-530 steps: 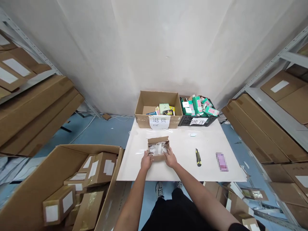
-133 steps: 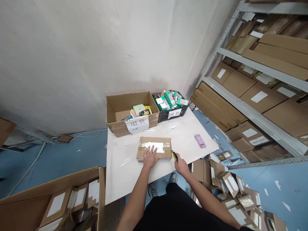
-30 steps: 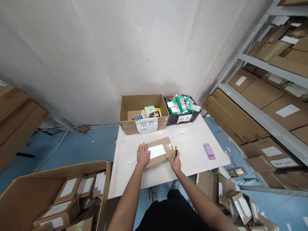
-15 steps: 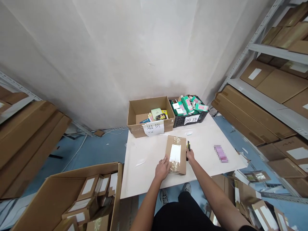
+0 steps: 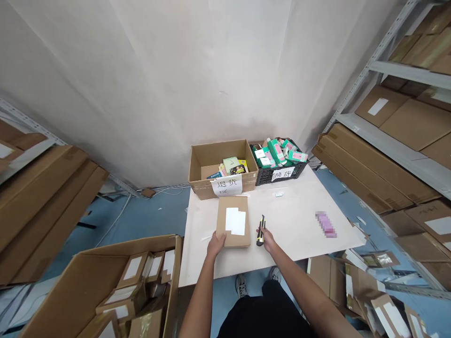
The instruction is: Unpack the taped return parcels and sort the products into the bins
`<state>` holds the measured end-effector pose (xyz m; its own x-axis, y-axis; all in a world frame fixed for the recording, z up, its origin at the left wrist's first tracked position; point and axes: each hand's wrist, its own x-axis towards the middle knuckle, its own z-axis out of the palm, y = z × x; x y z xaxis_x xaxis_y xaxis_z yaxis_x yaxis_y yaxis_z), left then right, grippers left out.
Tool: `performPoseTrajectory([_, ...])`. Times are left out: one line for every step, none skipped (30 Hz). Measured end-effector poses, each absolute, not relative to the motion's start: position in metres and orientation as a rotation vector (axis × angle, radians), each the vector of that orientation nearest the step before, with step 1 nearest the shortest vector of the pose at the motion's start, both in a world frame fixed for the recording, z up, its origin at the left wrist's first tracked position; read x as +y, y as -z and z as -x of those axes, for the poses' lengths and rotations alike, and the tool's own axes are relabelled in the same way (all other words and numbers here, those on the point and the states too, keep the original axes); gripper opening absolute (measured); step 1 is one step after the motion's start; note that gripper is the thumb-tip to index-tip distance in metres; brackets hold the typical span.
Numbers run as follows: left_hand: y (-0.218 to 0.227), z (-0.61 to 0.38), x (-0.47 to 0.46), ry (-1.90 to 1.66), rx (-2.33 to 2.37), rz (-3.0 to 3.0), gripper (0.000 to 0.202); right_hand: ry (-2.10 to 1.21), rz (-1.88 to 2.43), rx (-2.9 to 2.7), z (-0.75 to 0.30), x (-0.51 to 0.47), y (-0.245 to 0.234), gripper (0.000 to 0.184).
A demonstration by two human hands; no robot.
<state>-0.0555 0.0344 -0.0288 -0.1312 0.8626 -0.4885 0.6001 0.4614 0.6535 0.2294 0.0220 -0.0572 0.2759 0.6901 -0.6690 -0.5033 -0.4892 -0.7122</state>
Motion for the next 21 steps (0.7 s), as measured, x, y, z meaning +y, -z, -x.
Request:
performPoseTrajectory([0.035,0.051,0.027,-0.412,1.784,-1.16,0.062,-1.475,1.496,-0.17,-0.222,0.02,0.06,0.034])
performPoseTrajectory([0.04,0.045,0.019,-0.461,1.742,-1.098,0.062,-1.496,1.487,-0.161,-0.217,0.02,0.06,0.034])
performPoseTrajectory([0.044,0.04,0.013,-0.522,1.717,-1.054,0.063,-1.505,1.487,-0.16,-0.214,0.02,0.059,0.036])
performPoseTrajectory([0.047,0.034,0.008,-0.583,1.708,-1.027,0.064,-1.5,1.497,-0.171,-0.214,0.021,0.056,0.037])
performPoseTrajectory([0.049,0.027,0.005,-0.63,1.691,-1.012,0.066,-1.484,1.519,-0.192,-0.218,0.023,0.05,0.039])
performPoseTrajectory([0.051,0.021,0.003,-0.661,1.656,-1.005,0.069,-1.46,1.543,-0.231,-0.224,0.024,0.043,0.041])
performPoseTrajectory([0.051,0.014,0.003,-0.675,1.6,-1.008,0.07,-1.431,1.562,-0.286,-0.232,0.026,0.034,0.044])
performPoseTrajectory([0.051,0.007,0.003,-0.67,1.539,-1.016,0.071,-1.397,1.57,-0.358,-0.241,0.028,0.022,0.046])
performPoseTrajectory([0.052,0.0,0.003,-0.647,1.487,-1.033,0.07,-1.359,1.567,-0.439,-0.251,0.028,0.01,0.048])
performPoseTrajectory([0.053,-0.007,0.004,-0.608,1.458,-1.06,0.068,-1.321,1.551,-0.524,-0.259,0.028,-0.004,0.05])
performPoseTrajectory([0.054,-0.014,0.005,-0.557,1.461,-1.098,0.066,-1.29,1.526,-0.602,-0.265,0.026,-0.017,0.051])
performPoseTrajectory([0.056,-0.02,0.006,-0.49,1.505,-1.15,0.065,-1.27,1.502,-0.662,-0.269,0.024,-0.03,0.052])
performPoseTrajectory([0.059,-0.025,0.007,-0.417,1.58,-1.206,0.064,-1.265,1.483,-0.699,-0.27,0.02,-0.04,0.053])
performPoseTrajectory([0.062,-0.028,0.008,-0.345,1.666,-1.255,0.062,-1.274,1.473,-0.715,-0.269,0.016,-0.049,0.053])
performPoseTrajectory([0.065,-0.03,0.009,-0.285,1.745,-1.287,0.06,-1.284,1.472,-0.716,-0.267,0.011,-0.054,0.053])
performPoseTrajectory([0.066,-0.03,0.011,-0.244,1.806,-1.304,0.061,-1.289,1.478,-0.709,-0.265,0.006,-0.058,0.054])
performPoseTrajectory([0.067,-0.029,0.014,-0.237,1.849,-1.315,0.062,-1.286,1.489,-0.699,-0.262,0.0,-0.059,0.054])
performPoseTrajectory([0.064,-0.027,0.019,-0.265,1.878,-1.334,0.064,-1.277,1.503,-0.69,-0.26,-0.005,-0.059,0.055])
performPoseTrajectory([0.059,-0.024,0.026,-0.316,1.899,-1.367,0.064,-1.267,1.518,-0.687,-0.258,-0.01,-0.058,0.056])
performPoseTrajectory([0.051,-0.021,0.035,-0.379,1.92,-1.428,0.063,-1.261,1.533,-0.688,-0.257,-0.013,-0.056,0.057])
performPoseTrajectory([0.04,-0.019,0.047,-0.444,1.934,-1.519,0.062,-1.261,1.548,-0.695,-0.257,-0.016,-0.055,0.059])
